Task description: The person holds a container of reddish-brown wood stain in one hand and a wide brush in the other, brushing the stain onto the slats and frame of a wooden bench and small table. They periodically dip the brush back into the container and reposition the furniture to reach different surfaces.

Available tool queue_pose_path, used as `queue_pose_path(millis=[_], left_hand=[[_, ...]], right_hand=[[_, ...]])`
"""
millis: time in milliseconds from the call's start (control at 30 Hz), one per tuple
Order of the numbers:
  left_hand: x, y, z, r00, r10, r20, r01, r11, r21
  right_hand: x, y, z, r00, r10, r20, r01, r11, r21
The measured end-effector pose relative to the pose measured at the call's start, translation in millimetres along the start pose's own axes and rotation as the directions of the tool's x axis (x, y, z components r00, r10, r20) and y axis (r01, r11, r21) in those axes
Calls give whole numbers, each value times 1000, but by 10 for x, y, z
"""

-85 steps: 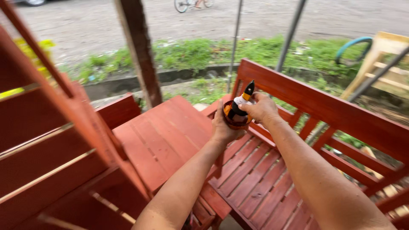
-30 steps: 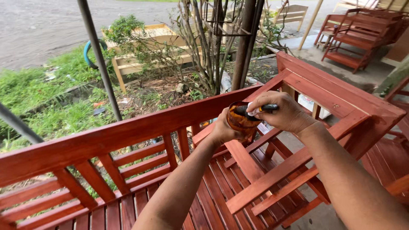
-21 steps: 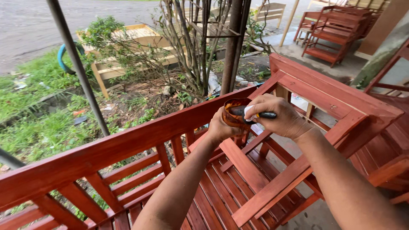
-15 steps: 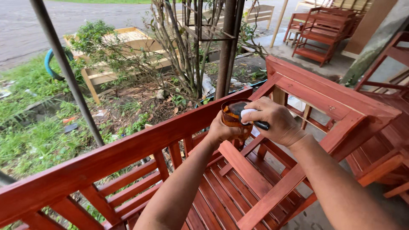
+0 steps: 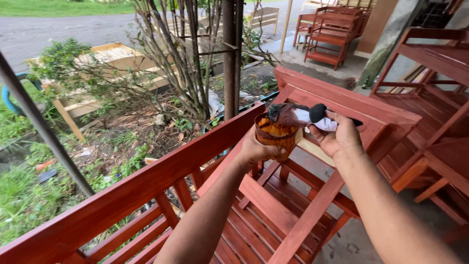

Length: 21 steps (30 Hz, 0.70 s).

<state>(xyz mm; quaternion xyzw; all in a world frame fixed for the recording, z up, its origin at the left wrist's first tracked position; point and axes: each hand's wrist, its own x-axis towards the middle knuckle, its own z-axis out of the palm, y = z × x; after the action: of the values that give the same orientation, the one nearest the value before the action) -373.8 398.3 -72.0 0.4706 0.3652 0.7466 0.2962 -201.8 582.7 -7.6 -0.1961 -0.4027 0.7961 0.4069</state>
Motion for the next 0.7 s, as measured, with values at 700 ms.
queue_pose_path(millis=[700], left_hand=[[973, -714, 73, 856, 284, -432, -103, 913, 394]], right_hand=[[425, -464, -446, 314, -223, 923, 859, -347, -376]])
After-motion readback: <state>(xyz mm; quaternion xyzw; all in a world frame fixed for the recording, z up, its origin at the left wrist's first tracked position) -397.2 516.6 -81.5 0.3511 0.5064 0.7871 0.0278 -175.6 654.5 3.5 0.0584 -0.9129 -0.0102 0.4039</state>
